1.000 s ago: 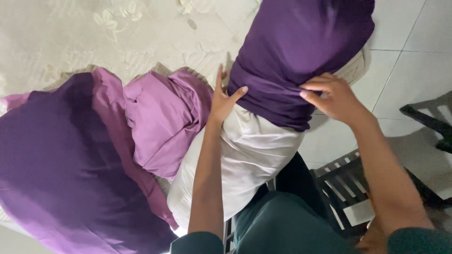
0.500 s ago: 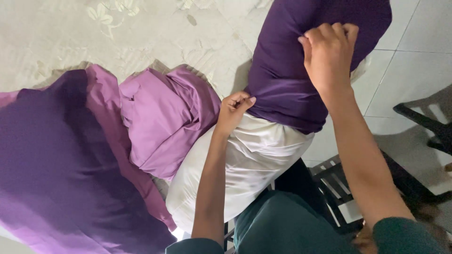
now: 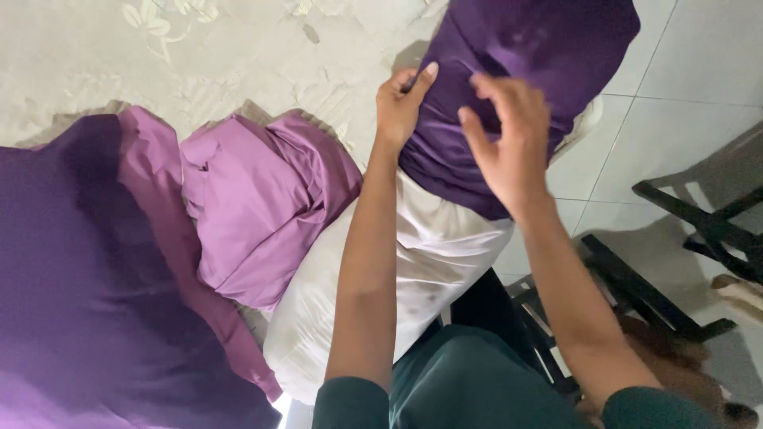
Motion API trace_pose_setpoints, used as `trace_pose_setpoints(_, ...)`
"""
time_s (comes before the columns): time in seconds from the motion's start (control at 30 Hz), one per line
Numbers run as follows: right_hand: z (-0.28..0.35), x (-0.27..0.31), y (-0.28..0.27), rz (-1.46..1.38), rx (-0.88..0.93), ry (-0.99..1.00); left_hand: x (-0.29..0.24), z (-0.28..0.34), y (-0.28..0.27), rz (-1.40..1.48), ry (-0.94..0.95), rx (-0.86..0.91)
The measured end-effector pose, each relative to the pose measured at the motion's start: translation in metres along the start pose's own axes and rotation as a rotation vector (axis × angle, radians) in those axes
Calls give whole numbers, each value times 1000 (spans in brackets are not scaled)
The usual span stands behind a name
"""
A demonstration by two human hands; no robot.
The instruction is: The person picks up a white pillow and a purple pillowcase, then inserts the pillow into the case by hand. They smooth the fabric and tuck the edges to fit the pillowcase snugly around the pillow.
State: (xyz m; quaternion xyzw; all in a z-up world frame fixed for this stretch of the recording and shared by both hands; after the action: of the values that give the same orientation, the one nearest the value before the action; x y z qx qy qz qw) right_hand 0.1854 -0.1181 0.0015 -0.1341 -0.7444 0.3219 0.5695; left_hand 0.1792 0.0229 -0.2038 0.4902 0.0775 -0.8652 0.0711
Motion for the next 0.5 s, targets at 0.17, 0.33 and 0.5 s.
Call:
trace_pose_setpoints(0.17,-34,-40,-5,461,-60,-14,-9,41,-6,95,-22,96)
trace_pose_setpoints(0.33,-36,-30,9,426,-57,-34,-14,50,-17,97,25,73)
trace_pose_setpoints(0.5,-20,28,20,-20,115,-200,-25,11,-8,-126,-294,223)
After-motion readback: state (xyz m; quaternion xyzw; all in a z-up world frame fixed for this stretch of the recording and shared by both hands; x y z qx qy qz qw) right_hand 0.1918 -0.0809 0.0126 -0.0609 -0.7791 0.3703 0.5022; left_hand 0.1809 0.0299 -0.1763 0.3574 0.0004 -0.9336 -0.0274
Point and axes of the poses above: each hand's wrist, its own z-axis away from the middle knuckle, its own y-axis out of the palm, x = y × z, the point moved 10 cm from there along -z, towards the middle knuckle, and after that the axes turned 13 degrees about -z, right-handed, at the moved point
